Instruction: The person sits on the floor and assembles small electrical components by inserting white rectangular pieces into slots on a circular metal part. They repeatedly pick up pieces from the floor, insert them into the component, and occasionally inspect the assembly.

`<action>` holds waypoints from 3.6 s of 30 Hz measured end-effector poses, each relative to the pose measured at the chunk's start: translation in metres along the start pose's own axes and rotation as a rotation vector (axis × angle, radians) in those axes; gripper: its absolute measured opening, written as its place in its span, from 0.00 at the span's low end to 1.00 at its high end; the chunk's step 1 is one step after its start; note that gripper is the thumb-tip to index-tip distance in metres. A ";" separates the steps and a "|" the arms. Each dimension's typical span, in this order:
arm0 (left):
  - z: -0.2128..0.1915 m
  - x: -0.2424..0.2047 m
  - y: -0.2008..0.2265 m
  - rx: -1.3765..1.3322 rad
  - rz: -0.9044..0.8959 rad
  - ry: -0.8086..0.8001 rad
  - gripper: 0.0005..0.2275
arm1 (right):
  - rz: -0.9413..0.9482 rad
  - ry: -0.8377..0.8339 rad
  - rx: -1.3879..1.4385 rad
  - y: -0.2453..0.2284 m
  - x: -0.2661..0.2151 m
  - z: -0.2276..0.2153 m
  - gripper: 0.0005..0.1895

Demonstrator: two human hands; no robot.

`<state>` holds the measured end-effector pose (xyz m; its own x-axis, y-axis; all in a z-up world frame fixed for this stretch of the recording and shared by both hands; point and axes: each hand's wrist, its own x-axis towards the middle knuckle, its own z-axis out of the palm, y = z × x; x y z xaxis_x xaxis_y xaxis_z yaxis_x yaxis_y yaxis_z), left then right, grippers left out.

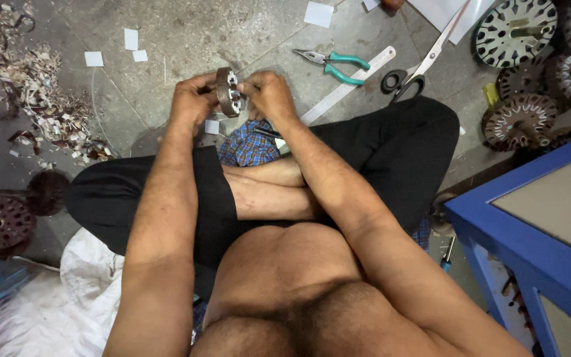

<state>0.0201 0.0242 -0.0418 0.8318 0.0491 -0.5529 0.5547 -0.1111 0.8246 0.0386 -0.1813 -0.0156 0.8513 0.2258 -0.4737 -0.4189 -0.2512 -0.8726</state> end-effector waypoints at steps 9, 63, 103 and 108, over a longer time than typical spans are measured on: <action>-0.006 0.004 -0.002 0.087 0.060 -0.013 0.16 | -0.002 -0.035 0.050 0.007 0.003 -0.003 0.09; 0.010 -0.051 0.027 0.307 0.168 -0.050 0.43 | -0.282 -0.087 0.025 0.025 -0.003 -0.002 0.06; 0.013 -0.016 0.024 -0.199 0.229 0.230 0.27 | -0.297 0.016 -0.037 -0.005 0.006 0.004 0.12; 0.012 -0.013 0.022 -0.146 0.229 0.244 0.26 | -0.423 0.057 -0.007 0.002 0.009 0.007 0.10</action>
<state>0.0209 0.0090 -0.0181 0.9058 0.2762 -0.3213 0.3355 -0.0042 0.9420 0.0436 -0.1733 -0.0222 0.9639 0.2580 -0.0663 -0.0267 -0.1540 -0.9877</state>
